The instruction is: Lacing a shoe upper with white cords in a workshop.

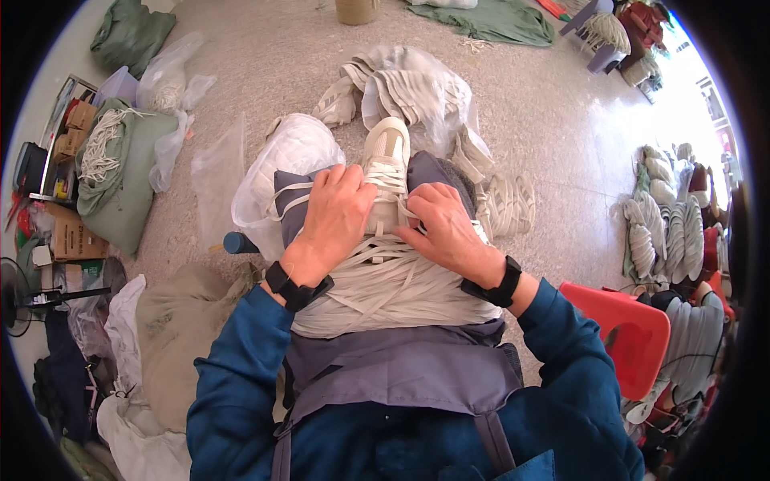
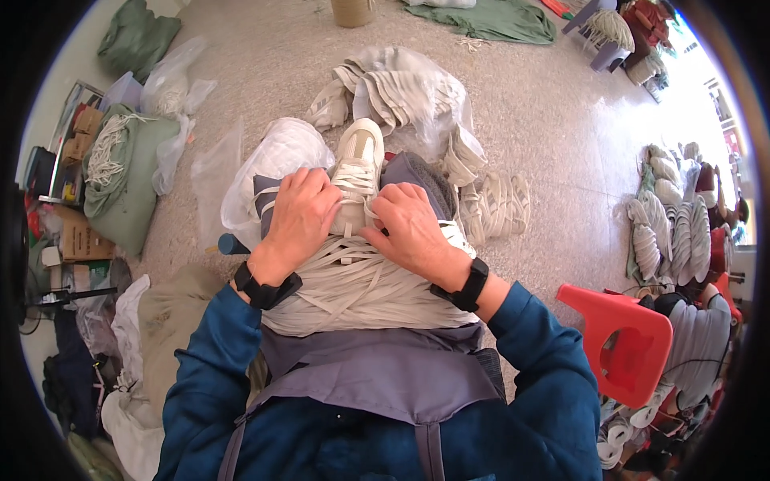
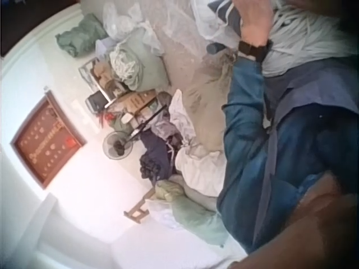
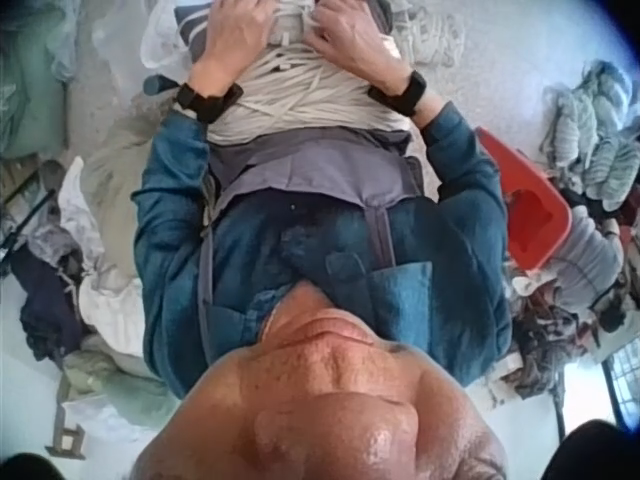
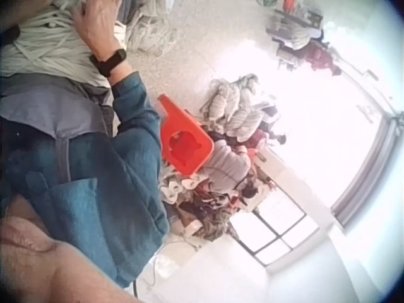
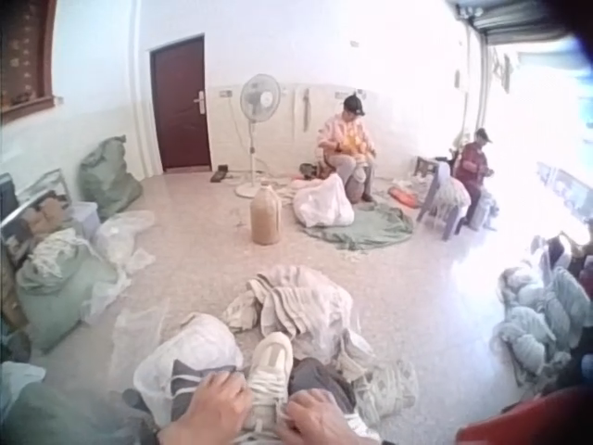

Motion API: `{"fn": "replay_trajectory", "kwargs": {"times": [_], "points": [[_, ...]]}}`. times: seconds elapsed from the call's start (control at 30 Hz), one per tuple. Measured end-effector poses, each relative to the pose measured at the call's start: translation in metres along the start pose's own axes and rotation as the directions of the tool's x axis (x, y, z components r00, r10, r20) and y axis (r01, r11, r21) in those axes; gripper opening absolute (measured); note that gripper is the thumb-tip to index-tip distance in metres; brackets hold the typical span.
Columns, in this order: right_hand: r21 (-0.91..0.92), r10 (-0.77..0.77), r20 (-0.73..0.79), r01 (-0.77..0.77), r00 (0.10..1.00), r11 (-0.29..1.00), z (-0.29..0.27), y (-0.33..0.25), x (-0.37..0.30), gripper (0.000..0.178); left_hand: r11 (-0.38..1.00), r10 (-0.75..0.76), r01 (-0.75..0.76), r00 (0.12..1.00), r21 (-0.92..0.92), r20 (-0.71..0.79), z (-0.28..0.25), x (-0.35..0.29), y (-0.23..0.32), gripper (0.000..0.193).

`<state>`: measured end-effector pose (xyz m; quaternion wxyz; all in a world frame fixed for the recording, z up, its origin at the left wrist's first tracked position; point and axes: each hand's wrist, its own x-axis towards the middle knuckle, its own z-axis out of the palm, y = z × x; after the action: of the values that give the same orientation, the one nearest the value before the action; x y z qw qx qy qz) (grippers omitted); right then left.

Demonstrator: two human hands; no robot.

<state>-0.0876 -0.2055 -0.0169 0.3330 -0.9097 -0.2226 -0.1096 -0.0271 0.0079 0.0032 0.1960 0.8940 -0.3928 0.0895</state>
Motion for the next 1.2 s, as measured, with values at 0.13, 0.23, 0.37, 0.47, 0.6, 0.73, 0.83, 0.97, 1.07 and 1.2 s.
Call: {"fn": "replay_trajectory", "kwargs": {"times": [0.13, 0.23, 0.37, 0.47, 0.6, 0.73, 0.83, 0.97, 1.07, 1.2], "points": [[-0.058, 0.086, 0.01, -0.086, 0.996, 0.995, -0.004, -0.002, 0.003, 0.025, 1.0, 0.013, -0.012, 0.998, 0.012, -0.055, -0.022, -0.01, -0.004, 0.01], [-0.03, 0.124, -0.061, -0.126, 0.99, 0.992, -0.004, 0.006, 0.006, 0.026, 0.984, -0.176, 0.176, 0.98, -0.004, -0.089, -0.06, -0.04, -0.031, 0.008], [0.01, 0.122, -0.067, -0.122, 0.99, 0.993, 0.0, 0.009, 0.006, 0.025, 0.907, -0.42, 0.418, 0.907, 0.052, 0.024, -0.102, -0.112, -0.049, 0.008], [0.003, 0.121, -0.064, -0.121, 0.991, 0.993, 0.001, 0.007, 0.006, 0.023, 0.867, -0.497, 0.497, 0.859, 0.027, 0.126, -0.11, -0.135, -0.036, 0.008], [0.038, 0.124, -0.036, -0.123, 0.992, 0.992, 0.003, 0.011, 0.005, 0.019, 0.839, -0.537, 0.541, 0.801, 0.066, 0.263, -0.113, -0.157, -0.039, 0.009], [0.157, 0.174, -0.03, -0.167, 0.984, 0.973, 0.006, 0.019, 0.006, 0.017, 0.865, -0.491, 0.494, 0.793, 0.093, 0.361, -0.11, -0.163, -0.038, 0.009], [0.151, 0.184, -0.055, -0.174, 0.981, 0.973, 0.007, 0.017, 0.008, 0.013, 0.899, -0.437, 0.408, 0.818, 0.157, 0.374, -0.111, -0.168, -0.046, 0.01], [0.163, 0.216, -0.031, -0.208, 0.976, 0.964, 0.004, 0.017, 0.009, 0.011, 0.858, -0.487, 0.51, 0.776, 0.056, 0.401, -0.128, -0.152, -0.039, 0.017], [0.219, 0.226, -0.037, -0.213, 0.973, 0.952, -0.002, 0.017, 0.011, 0.011, 0.785, -0.446, 0.534, 0.839, -0.314, 0.312, -0.116, -0.116, -0.019, 0.031], [0.104, 0.087, -0.057, -0.08, 0.995, 0.991, -0.009, 0.006, 0.026, 0.013, 0.817, -0.403, 0.378, 0.914, -0.435, 0.036, -0.054, -0.071, -0.011, 0.034]]}}
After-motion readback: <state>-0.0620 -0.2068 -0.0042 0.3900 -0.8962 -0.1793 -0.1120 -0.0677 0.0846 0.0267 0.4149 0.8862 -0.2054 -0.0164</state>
